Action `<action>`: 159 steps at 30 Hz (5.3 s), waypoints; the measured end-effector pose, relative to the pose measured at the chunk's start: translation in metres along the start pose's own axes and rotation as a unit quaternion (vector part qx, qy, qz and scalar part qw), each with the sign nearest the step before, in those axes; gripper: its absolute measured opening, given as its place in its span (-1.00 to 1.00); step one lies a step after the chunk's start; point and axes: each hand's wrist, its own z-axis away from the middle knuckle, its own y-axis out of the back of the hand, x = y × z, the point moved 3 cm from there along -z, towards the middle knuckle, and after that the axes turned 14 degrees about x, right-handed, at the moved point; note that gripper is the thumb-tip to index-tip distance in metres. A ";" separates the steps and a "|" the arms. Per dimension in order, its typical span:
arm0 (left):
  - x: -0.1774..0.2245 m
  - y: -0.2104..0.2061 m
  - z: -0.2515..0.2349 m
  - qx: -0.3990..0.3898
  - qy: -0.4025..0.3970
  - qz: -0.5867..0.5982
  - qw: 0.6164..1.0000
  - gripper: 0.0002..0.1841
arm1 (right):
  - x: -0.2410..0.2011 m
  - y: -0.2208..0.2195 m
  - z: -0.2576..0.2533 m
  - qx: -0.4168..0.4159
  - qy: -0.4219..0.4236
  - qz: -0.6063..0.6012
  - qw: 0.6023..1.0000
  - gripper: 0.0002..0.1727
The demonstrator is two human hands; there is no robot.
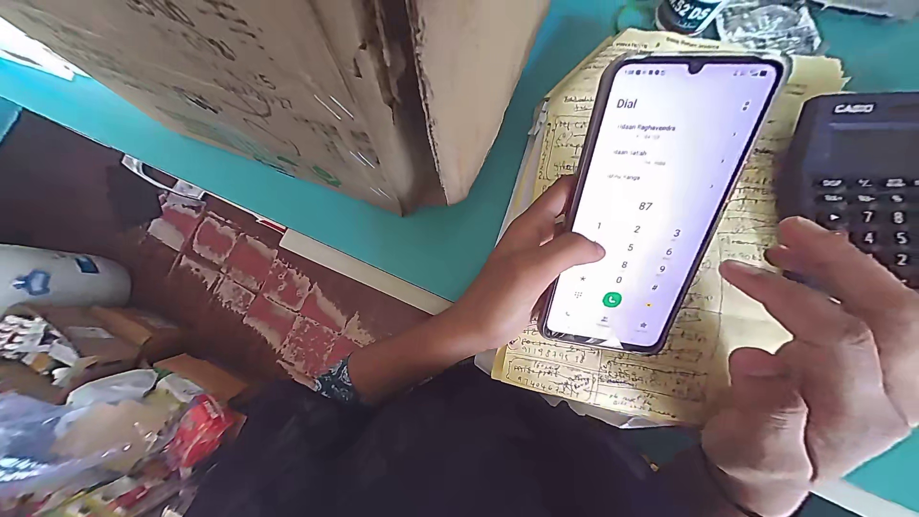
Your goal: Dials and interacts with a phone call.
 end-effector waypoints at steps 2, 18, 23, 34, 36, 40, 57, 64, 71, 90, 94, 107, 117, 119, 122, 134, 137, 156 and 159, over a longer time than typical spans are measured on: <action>0.000 0.000 0.000 -0.005 -0.002 -0.004 1.000 -0.44 | -0.001 -0.001 0.000 0.003 -0.002 0.001 1.000 -0.43; 0.001 0.001 0.001 -0.007 0.000 -0.013 1.000 -0.42 | 0.000 -0.002 0.000 0.002 -0.007 0.003 1.000 -0.44; 0.001 0.000 0.002 -0.007 0.003 -0.014 1.000 -0.41 | -0.001 -0.002 0.000 0.003 -0.006 0.008 1.000 -0.43; 0.002 0.000 0.003 0.003 -0.009 -0.018 1.000 -0.51 | -0.001 -0.002 0.000 -0.002 -0.004 0.012 1.000 -0.44; 0.000 0.001 0.001 -0.001 -0.015 -0.014 1.000 -0.50 | -0.001 -0.003 0.000 -0.005 -0.001 0.010 1.000 -0.46; -0.001 0.001 0.000 -0.002 -0.016 -0.012 1.000 -0.50 | -0.003 -0.003 0.001 -0.007 0.011 0.010 1.000 -0.49; 0.000 -0.001 -0.005 0.011 -0.035 -0.010 0.999 -0.52 | 0.002 0.004 0.000 0.036 -0.038 -0.063 0.997 -0.52; 0.001 0.000 -0.001 0.002 -0.023 -0.024 0.999 -0.49 | 0.009 0.006 0.003 0.123 -0.109 -0.114 0.980 -0.74; 0.000 -0.001 -0.002 0.009 -0.030 -0.017 0.999 -0.49 | 0.008 0.006 0.004 0.112 -0.092 -0.075 0.987 -0.89; -0.003 0.000 -0.003 -0.009 -0.022 -0.006 1.000 -0.40 | -0.011 -0.009 0.005 -0.033 0.047 0.035 0.998 -0.57; -0.002 0.000 -0.003 -0.007 -0.022 -0.016 1.000 -0.40 | -0.013 -0.013 0.004 -0.041 0.066 0.078 0.994 -0.57; -0.002 0.000 -0.003 -0.009 -0.018 -0.014 1.000 -0.44 | -0.006 -0.005 0.000 0.012 0.014 0.054 0.998 -0.46; 0.000 -0.001 -0.003 -0.001 -0.015 -0.029 0.999 -0.43 | 0.001 0.005 0.000 0.059 -0.045 -0.019 0.997 -0.47; 0.000 -0.001 -0.002 0.001 -0.019 -0.035 0.999 -0.43 | 0.004 0.006 0.000 0.088 -0.078 -0.052 0.992 -0.47; 0.000 -0.001 -0.002 0.000 -0.021 -0.033 0.999 -0.43 | 0.005 0.007 0.001 0.103 -0.096 -0.071 0.988 -0.51; 0.001 -0.001 -0.003 0.002 -0.040 -0.047 0.998 -0.44 | 0.007 0.002 0.002 0.076 -0.084 -0.077 0.991 -0.83; 0.000 -0.001 -0.004 0.002 -0.042 -0.032 0.999 -0.47 | 0.005 0.000 0.002 0.044 -0.059 -0.054 0.996 -0.79; -0.001 -0.004 -0.002 0.015 -0.090 -0.062 0.994 -0.62 | 0.000 -0.002 -0.001 0.028 -0.054 -0.021 0.998 -0.44; 0.000 -0.004 -0.002 0.020 -0.078 -0.046 0.996 -0.59 | 0.003 0.001 -0.001 0.039 -0.076 -0.055 0.995 -0.40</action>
